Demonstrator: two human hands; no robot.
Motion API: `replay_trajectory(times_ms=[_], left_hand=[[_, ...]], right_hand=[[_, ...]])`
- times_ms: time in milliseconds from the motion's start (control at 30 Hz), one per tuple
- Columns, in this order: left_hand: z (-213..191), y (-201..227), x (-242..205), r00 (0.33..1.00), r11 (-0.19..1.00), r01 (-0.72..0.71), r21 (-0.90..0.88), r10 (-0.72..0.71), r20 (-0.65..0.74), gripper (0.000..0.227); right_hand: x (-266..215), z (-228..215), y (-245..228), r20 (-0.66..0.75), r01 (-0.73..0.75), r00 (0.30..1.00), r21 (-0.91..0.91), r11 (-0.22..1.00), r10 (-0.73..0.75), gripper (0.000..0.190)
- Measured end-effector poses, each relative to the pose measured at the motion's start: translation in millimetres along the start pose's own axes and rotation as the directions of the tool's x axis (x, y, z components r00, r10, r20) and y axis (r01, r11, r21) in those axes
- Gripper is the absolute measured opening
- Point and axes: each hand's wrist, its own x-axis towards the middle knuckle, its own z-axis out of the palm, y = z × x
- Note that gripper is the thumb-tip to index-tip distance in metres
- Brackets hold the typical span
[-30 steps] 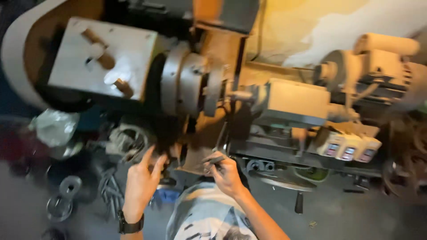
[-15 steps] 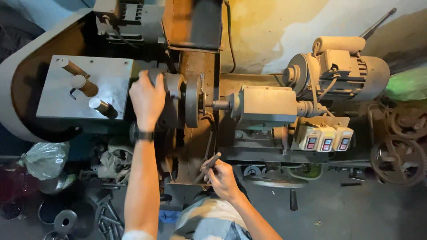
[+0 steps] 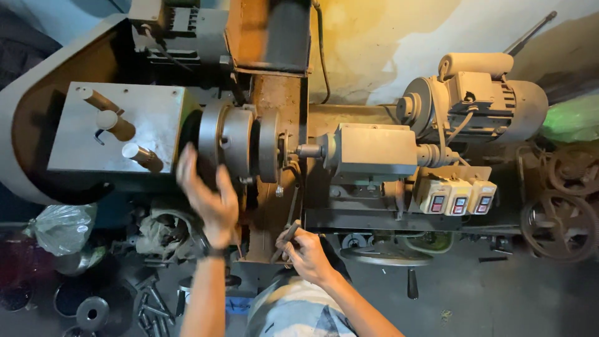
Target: The person places a metal ring onto a lathe chuck, then uses a wrench to tighten bolts securing the ring. They repeatedly pick up and place down metal rings and a wrench while adjusting the chuck.
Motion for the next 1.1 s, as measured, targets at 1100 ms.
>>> replay_trajectory(times_ms=[1100], left_hand=[[-136.1, -176.6, -308.6, 0.224, 0.21, 0.917, 0.338, -0.975, -0.003, 0.075]], right_hand=[[12.4, 48.1, -4.7, 0.267, 0.114, 0.962, -0.215, 0.97, -0.054, 0.01]])
